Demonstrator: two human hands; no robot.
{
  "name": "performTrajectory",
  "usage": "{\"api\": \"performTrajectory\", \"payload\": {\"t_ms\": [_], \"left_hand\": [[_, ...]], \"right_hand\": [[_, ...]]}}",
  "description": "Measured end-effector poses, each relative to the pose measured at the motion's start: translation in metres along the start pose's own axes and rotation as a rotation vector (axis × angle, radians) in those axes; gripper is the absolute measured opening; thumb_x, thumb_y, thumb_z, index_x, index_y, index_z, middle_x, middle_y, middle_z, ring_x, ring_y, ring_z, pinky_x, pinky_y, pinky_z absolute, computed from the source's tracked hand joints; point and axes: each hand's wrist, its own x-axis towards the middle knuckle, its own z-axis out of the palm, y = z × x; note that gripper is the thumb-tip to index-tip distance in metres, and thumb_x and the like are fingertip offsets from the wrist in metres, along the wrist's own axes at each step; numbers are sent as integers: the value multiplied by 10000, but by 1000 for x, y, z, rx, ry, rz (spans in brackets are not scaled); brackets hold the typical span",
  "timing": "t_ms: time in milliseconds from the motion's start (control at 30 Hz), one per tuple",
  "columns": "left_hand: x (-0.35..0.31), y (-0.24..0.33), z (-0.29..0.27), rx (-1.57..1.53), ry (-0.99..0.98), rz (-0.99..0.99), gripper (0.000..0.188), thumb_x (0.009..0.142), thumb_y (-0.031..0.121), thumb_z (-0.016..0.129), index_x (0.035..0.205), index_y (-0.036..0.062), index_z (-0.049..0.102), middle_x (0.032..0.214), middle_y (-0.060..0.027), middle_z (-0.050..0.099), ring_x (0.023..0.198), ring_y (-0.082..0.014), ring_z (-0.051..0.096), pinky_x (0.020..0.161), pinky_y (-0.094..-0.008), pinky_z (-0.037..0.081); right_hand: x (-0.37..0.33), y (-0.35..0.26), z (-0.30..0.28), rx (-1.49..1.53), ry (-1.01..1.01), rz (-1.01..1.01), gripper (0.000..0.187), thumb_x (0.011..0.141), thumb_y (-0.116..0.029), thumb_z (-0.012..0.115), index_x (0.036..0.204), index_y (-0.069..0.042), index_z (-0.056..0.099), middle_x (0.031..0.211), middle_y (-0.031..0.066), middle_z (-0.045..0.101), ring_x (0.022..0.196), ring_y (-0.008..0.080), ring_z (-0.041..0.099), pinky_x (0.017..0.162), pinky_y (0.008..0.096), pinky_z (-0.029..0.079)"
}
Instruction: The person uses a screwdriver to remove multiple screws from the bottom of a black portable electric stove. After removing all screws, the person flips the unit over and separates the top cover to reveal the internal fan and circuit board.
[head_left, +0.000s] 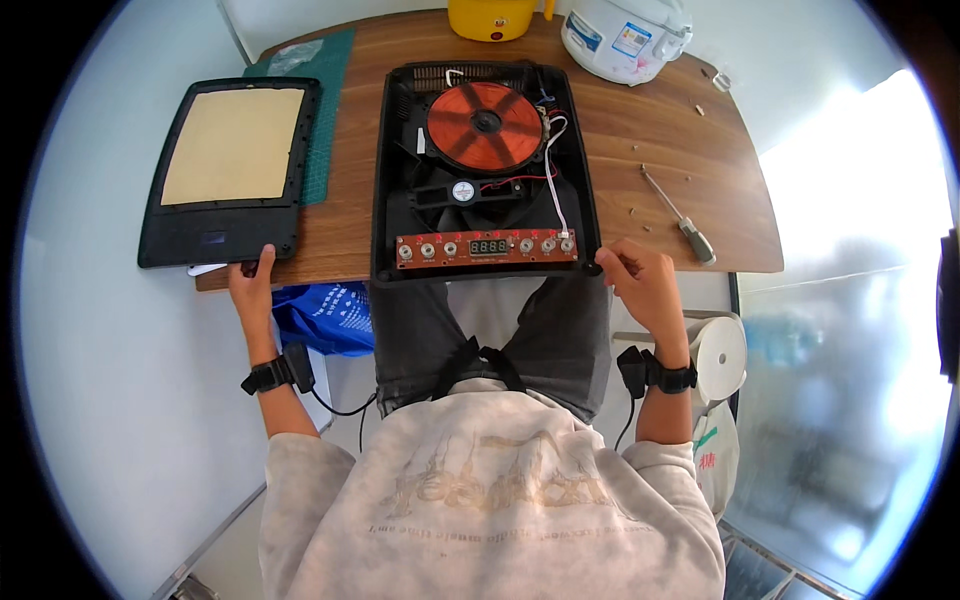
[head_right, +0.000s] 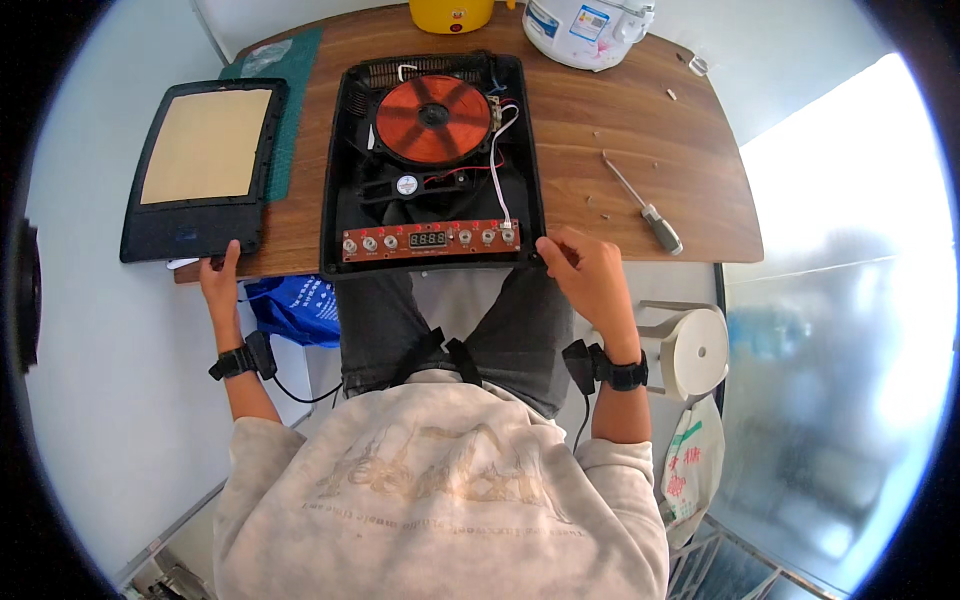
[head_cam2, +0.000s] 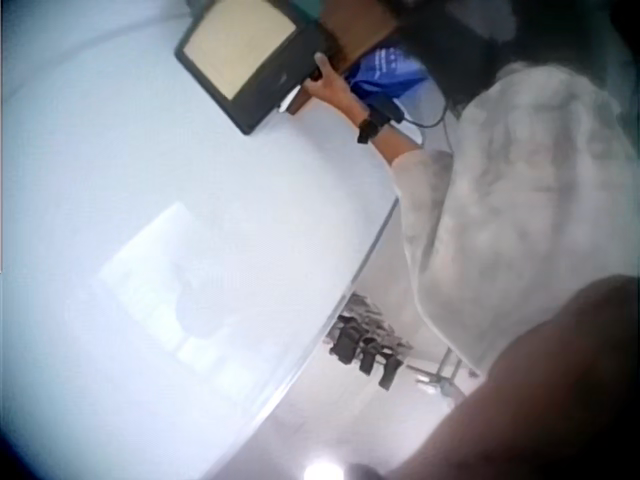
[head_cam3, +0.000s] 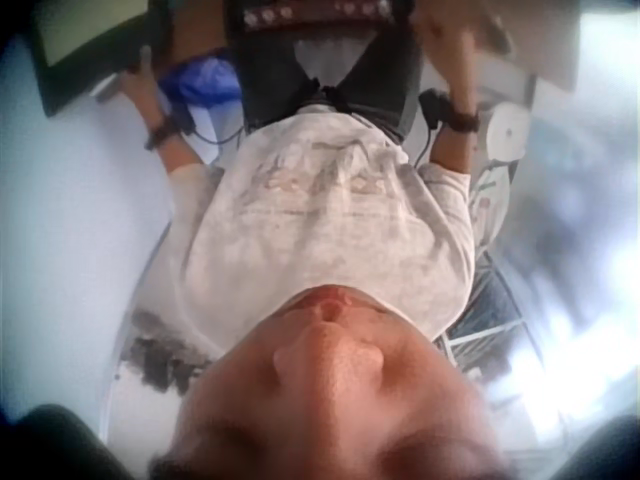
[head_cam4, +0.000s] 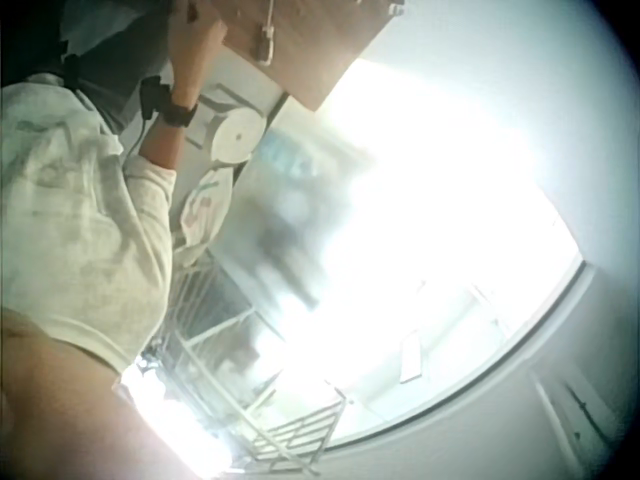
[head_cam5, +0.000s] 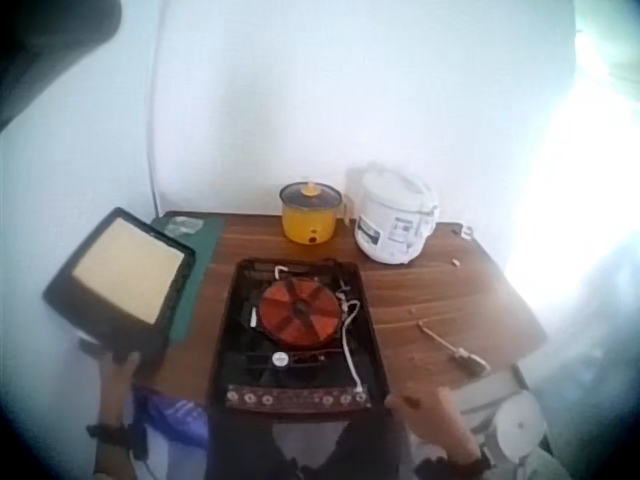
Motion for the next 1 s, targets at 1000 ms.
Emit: {"api": "performTrajectory", "payload": {"t_ms": [1000], "left_hand": [[-30,41,7,0,-156,-219,628,1040,639,456,791,97,651,805,-31,673,756,-118,603,622,-252,422]], "right_hand": [[-15,8,22,9,85,15,124,960,-127,680,1045,-39,699,660,82,633,580,180,588,594,311,469]]}}
